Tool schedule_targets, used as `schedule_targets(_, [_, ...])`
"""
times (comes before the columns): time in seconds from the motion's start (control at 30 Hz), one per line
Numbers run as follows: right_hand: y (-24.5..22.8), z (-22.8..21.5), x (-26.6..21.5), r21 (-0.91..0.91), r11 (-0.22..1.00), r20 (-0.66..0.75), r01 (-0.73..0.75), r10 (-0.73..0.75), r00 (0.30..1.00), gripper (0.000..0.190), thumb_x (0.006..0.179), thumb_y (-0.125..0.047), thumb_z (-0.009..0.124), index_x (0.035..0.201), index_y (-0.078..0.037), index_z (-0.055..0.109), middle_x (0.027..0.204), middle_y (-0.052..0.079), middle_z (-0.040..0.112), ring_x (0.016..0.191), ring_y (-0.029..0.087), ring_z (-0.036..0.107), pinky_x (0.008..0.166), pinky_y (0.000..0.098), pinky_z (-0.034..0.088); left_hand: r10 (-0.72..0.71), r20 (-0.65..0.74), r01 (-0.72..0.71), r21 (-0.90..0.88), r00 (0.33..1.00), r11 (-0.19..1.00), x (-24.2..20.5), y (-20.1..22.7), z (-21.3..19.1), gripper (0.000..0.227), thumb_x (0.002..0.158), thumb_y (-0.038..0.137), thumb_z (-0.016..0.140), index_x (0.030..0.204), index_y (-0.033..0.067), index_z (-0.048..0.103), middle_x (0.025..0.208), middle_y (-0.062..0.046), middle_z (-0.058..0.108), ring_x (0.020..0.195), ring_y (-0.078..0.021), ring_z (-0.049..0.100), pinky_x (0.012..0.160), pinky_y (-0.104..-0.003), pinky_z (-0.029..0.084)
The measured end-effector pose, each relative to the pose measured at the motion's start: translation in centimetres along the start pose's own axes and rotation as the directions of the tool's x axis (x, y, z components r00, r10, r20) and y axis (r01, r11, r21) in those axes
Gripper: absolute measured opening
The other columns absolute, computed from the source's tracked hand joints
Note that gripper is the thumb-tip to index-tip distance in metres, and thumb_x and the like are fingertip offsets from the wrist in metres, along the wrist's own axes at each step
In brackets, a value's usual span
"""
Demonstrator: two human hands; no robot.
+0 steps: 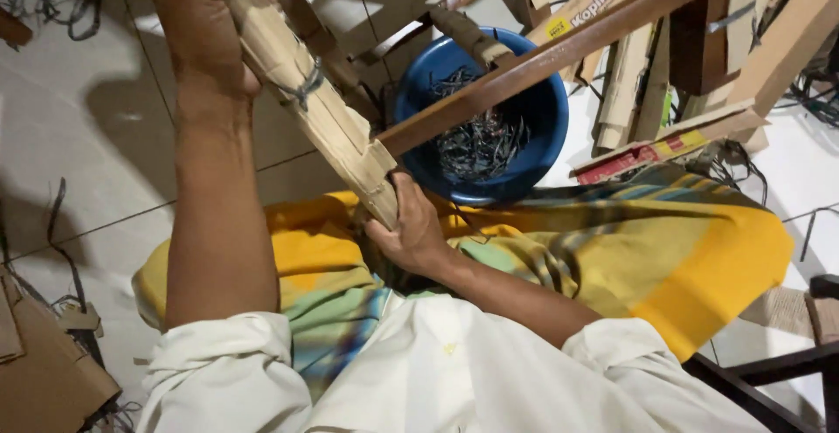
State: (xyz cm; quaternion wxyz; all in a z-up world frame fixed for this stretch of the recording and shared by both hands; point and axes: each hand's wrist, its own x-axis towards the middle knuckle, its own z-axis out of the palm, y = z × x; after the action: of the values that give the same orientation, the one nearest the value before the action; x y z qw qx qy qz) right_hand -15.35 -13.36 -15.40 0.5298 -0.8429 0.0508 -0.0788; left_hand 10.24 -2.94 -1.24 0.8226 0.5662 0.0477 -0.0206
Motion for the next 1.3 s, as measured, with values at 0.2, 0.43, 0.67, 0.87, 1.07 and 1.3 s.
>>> schedule_targets(0.2, [-0.5,-0.7,0.2,-0.035,0.999,0.041,0.020,-0.019,0.999,0.065,0.091,-0.043,0.071,0.132,-0.002,0.043,0.119,0.024,0.062,0.101,0.041,0.064,0.083,0.0496,0.052,0.113,-0.020,-0.111,0.078,0.993,0.991,0.9,-0.8,-0.2,0.023,0.058,-0.007,0.064,0.059,0.0079,0.046,0.055,-0.007,0.050,0.044,-0.0195,0.052,0.041,-0.034,0.043])
schedule_targets(0.43, [13.6,-4.1,5.0,0.179,0.962,-0.016,0.207,-0.207,0.978,0.037,0.101,-0.027,0.054,0.072,-0.008,0.064,0.059,0.014,0.061,0.057,0.031,0.061,0.058,0.0393,0.048,0.068,0.010,-0.068,0.110,0.998,0.992,0.4,-3.6,-0.8,0.027,0.064,0.000,0.067,0.060,0.0106,0.043,0.055,-0.004,0.045,0.046,-0.0177,0.045,0.043,-0.034,0.038])
schedule_targets(0.67, [21.9,-12.9,9.9,-0.909,0.276,0.251,0.311,-0.230,0.940,0.019,0.084,-0.018,0.059,0.072,-0.028,0.068,0.083,-0.001,0.068,0.081,0.023,0.062,0.059,0.0337,0.043,0.070,0.013,-0.071,0.143,0.997,0.987,-0.1,-4.3,-2.4,0.033,0.071,0.008,0.070,0.060,0.0138,0.040,0.056,-0.001,0.039,0.050,-0.0156,0.036,0.047,-0.033,0.032])
schedule_targets(0.87, [26.2,-13.1,8.6,-0.899,0.050,0.435,0.434,0.200,0.878,0.028,0.095,-0.019,0.052,0.084,-0.026,0.076,0.118,0.000,0.061,0.104,0.025,0.050,0.073,0.0370,0.039,0.079,0.012,-0.080,0.174,0.997,0.981,-0.4,-4.8,-2.8,0.041,0.078,0.015,0.073,0.060,0.0166,0.036,0.057,0.002,0.034,0.052,-0.0138,0.029,0.050,-0.033,0.027])
schedule_targets(1.07, [21.6,-14.2,9.7,-0.843,0.364,0.433,0.397,0.021,0.901,0.020,0.100,-0.027,0.051,0.092,-0.021,0.069,0.093,0.008,0.067,0.094,0.031,0.064,0.077,0.0431,0.046,0.098,0.016,-0.099,0.192,0.995,0.976,-0.9,-4.6,-2.8,0.049,0.084,0.022,0.076,0.061,0.0193,0.033,0.058,0.005,0.029,0.055,-0.0120,0.022,0.053,-0.033,0.022])
schedule_targets(1.3, [2.0,-22.3,10.9,-0.517,0.842,0.514,-0.157,0.451,0.729,0.027,0.101,-0.016,0.056,0.112,0.001,0.073,0.088,0.026,0.073,0.078,0.038,0.072,0.076,0.0493,0.055,0.157,0.023,-0.158,0.203,0.987,0.966,-0.7,-2.5,-1.7,0.058,0.091,0.030,0.079,0.061,0.0225,0.030,0.058,0.008,0.023,0.058,-0.0100,0.013,0.056,-0.032,0.016])
